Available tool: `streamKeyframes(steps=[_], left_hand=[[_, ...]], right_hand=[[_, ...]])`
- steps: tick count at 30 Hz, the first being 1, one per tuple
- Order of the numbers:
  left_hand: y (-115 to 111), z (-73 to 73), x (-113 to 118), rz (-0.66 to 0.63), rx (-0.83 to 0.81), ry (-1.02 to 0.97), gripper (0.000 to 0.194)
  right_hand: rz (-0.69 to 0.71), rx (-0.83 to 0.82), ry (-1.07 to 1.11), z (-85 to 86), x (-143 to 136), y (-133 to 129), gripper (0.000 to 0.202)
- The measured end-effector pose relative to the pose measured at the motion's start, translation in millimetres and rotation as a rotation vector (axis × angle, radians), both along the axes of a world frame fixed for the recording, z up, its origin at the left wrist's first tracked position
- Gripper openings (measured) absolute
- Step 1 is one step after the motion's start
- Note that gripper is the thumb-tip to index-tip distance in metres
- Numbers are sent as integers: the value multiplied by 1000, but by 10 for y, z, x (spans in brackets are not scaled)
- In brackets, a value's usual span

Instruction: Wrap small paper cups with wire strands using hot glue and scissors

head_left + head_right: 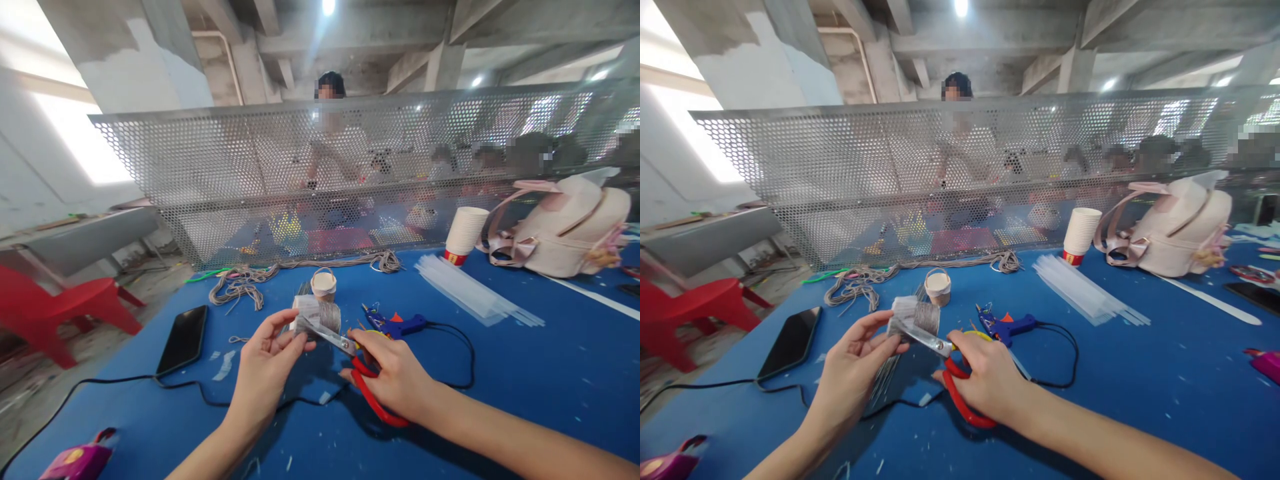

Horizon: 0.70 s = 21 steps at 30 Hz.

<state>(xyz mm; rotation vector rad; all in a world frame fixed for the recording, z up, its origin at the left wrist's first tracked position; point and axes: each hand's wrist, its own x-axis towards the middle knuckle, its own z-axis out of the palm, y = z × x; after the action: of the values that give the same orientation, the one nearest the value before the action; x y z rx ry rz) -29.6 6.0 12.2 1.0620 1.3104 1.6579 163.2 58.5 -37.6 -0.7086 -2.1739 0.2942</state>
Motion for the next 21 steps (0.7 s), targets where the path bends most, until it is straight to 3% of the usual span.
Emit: streamKeyframes(steps=[15, 21], left_hand=[[10, -44, 8, 7, 1, 13, 34], [8, -9, 27, 29, -12, 47, 34]], right_hand=[[24, 95, 55, -43, -34, 51, 45], [56, -40, 71, 3, -38, 8, 41]])
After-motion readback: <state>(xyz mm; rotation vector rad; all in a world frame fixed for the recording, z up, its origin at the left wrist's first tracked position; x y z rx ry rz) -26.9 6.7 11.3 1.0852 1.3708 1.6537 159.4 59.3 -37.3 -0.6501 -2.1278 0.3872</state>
